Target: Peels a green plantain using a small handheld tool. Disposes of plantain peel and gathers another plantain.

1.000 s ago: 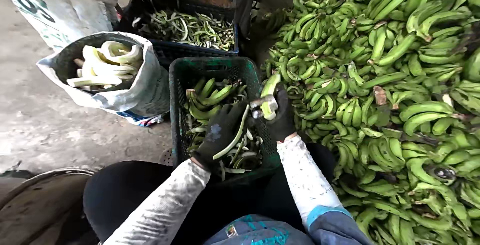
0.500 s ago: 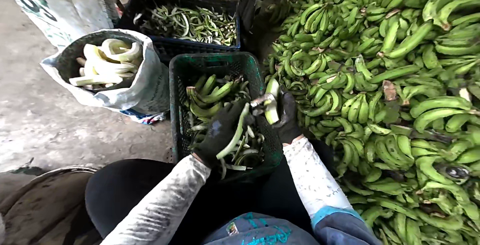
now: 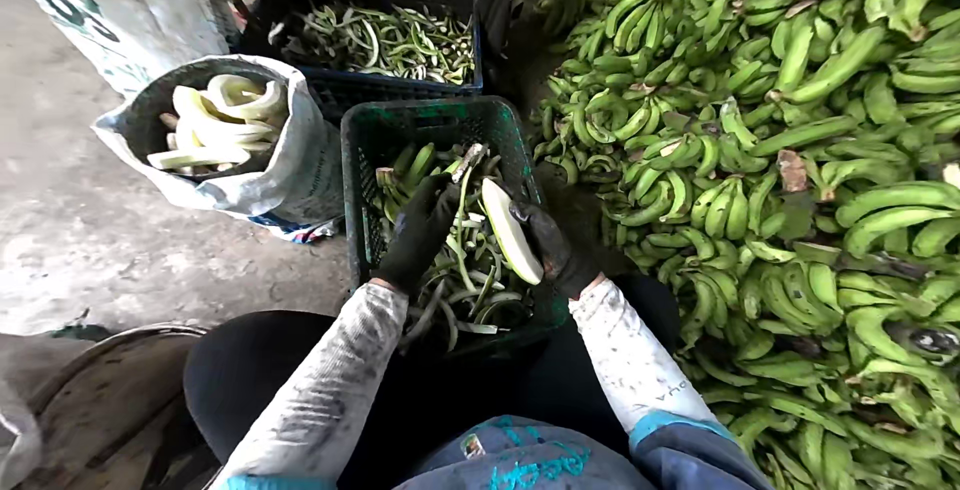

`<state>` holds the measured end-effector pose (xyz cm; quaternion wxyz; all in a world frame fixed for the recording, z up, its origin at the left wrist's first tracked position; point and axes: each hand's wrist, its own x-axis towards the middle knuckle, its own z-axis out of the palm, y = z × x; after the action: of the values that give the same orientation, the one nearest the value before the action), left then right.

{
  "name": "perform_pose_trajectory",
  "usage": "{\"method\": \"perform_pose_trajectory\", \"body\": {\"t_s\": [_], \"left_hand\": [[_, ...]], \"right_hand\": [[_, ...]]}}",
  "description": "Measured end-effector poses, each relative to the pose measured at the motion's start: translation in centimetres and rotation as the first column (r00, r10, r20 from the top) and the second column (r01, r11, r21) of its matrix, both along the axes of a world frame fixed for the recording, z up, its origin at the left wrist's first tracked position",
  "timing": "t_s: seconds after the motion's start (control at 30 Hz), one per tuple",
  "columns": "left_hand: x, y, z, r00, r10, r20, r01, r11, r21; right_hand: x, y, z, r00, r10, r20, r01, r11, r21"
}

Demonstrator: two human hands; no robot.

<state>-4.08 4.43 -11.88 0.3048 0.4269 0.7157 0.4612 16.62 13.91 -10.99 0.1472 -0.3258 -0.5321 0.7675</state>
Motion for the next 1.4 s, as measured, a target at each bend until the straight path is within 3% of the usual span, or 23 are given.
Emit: {"method": "perform_pose_trajectory", "body": {"t_s": [0.07, 0.13, 0.23, 0.33, 0.37, 0.43, 0.5, 0.57, 0.67, 0.73, 0.83, 0.9, 1.0, 1.07, 1.2, 1.3, 1.4], "left_hand": [[0.3, -0.7, 0.3, 0.998, -0.008, -0.055, 0.01, 0.999, 0.041], [1.4, -1.1, 0.4, 0.972, -0.08, -0.22, 0.11, 0.986, 0.128], [3.7, -1.8, 0.1, 0.834, -0.148, -0.531, 0.265, 0.952, 0.15], [5.7, -2.0, -0.6, 0.723, -0.129, -0.679, 0.308, 0.94, 0.149], [5.9, -1.9, -0.8, 0.731, -0.141, -0.667, 0.298, 0.946, 0.126], [5.5, -1.4, -1.0, 0.826, -0.171, -0.536, 0.251, 0.965, 0.078], [4.1, -0.6, -1.5, 0.934, -0.119, -0.336, 0.154, 0.985, 0.079], [2.4, -0.4, -1.7, 0.985, -0.045, -0.167, 0.052, 0.998, 0.04], [0.7, -1.0, -1.4, 0.999, 0.036, -0.022, -0.037, 0.998, -0.058], [0.5, -1.3, -0.9, 0.999, 0.017, -0.031, -0.018, 0.999, -0.04], [1.6, -1.7, -0.3, 0.967, -0.113, -0.23, 0.136, 0.987, 0.087], [3.0, -2.2, -0.1, 0.881, -0.195, -0.432, 0.27, 0.955, 0.12], [4.9, -2.2, -1.0, 0.758, -0.248, -0.603, 0.397, 0.909, 0.125], [5.6, -1.9, -1.3, 0.783, -0.244, -0.572, 0.345, 0.936, 0.074], [3.3, -0.8, -1.4, 0.916, -0.077, -0.393, 0.099, 0.994, 0.037], [2.4, -1.0, -0.7, 0.953, -0.038, -0.302, 0.049, 0.998, 0.027], [1.8, -1.2, -1.0, 0.976, -0.004, -0.219, 0.0, 1.0, -0.021]], "right_hand": [[0.0, 0.1, -0.4, 0.994, -0.107, -0.008, 0.106, 0.991, -0.082], [0.2, 0.1, -0.8, 0.955, -0.291, -0.046, 0.287, 0.954, -0.092], [0.7, 1.1, -2.9, 0.867, -0.407, -0.286, 0.415, 0.909, -0.038], [-0.2, 2.1, -2.8, 0.786, -0.489, -0.379, 0.384, 0.866, -0.322], [-0.1, 2.2, -3.0, 0.808, -0.451, -0.379, 0.332, 0.88, -0.341], [0.0, 1.7, -2.8, 0.888, -0.345, -0.305, 0.284, 0.932, -0.226], [0.0, 0.1, -1.2, 0.956, -0.273, -0.11, 0.263, 0.96, -0.098], [-0.1, -0.8, -0.2, 0.98, -0.196, 0.04, 0.199, 0.978, -0.062], [-0.4, -0.4, -0.6, 0.992, -0.129, 0.014, 0.13, 0.984, -0.125], [-1.2, 0.6, -1.5, 0.973, -0.185, -0.138, 0.156, 0.968, -0.198], [-0.9, 1.8, -1.5, 0.916, -0.329, -0.23, 0.235, 0.904, -0.358], [0.3, 2.2, -2.1, 0.86, -0.376, -0.344, 0.272, 0.909, -0.314], [0.7, 2.4, -2.0, 0.868, -0.398, -0.296, 0.329, 0.909, -0.258], [0.6, 1.9, -1.5, 0.906, -0.343, -0.248, 0.281, 0.925, -0.254], [-1.2, 0.8, -1.4, 0.952, -0.274, -0.138, 0.232, 0.937, -0.261], [-0.4, 0.6, -3.6, 0.96, -0.276, -0.045, 0.268, 0.954, -0.131], [-0.1, 0.4, -2.1, 0.974, -0.227, -0.025, 0.222, 0.967, -0.123]]}}
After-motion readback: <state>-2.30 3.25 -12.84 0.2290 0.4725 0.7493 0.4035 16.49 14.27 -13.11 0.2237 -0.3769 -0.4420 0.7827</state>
